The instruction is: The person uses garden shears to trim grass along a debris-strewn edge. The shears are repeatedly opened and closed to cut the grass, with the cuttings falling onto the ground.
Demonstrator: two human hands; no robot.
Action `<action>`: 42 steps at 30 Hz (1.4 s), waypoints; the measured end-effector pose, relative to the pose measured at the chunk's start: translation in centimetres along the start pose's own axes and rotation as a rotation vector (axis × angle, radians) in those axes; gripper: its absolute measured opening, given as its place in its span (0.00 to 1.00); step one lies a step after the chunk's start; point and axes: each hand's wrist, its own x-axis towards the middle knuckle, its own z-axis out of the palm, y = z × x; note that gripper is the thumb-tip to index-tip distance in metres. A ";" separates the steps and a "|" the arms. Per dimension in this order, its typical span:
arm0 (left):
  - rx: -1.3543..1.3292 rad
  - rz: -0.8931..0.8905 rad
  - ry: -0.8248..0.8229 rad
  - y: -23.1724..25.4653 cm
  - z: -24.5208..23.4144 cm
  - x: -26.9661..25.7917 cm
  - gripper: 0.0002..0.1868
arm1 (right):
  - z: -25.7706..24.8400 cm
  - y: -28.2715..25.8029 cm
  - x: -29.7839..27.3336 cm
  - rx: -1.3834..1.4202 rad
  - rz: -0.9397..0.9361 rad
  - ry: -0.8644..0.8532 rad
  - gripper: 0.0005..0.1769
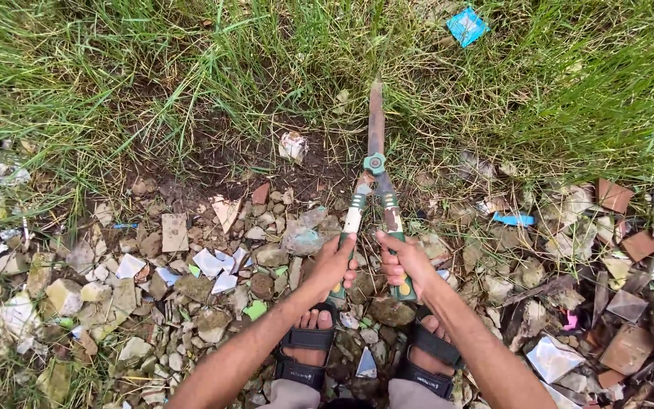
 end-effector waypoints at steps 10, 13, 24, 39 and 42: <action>-0.237 -0.122 -0.129 -6.2 4.1 -1.8 0.17 | -1.7 0.7 -6.6 -0.241 0.022 0.161 0.09; -0.188 -0.142 -0.072 -5.4 2.9 -4.3 0.18 | 0.1 1.8 -7.6 -0.189 0.069 0.143 0.09; -0.052 -0.247 -0.061 -3.8 -0.5 -7.4 0.33 | 1.7 2.6 -9.1 0.031 0.145 0.094 0.13; 0.451 0.135 0.105 1.5 -4.7 -0.8 0.20 | -6.1 -0.5 0.8 -0.205 0.041 0.055 0.19; 0.439 0.196 0.145 1.5 -4.4 1.4 0.19 | -5.5 -0.9 2.7 -0.191 -0.004 0.051 0.22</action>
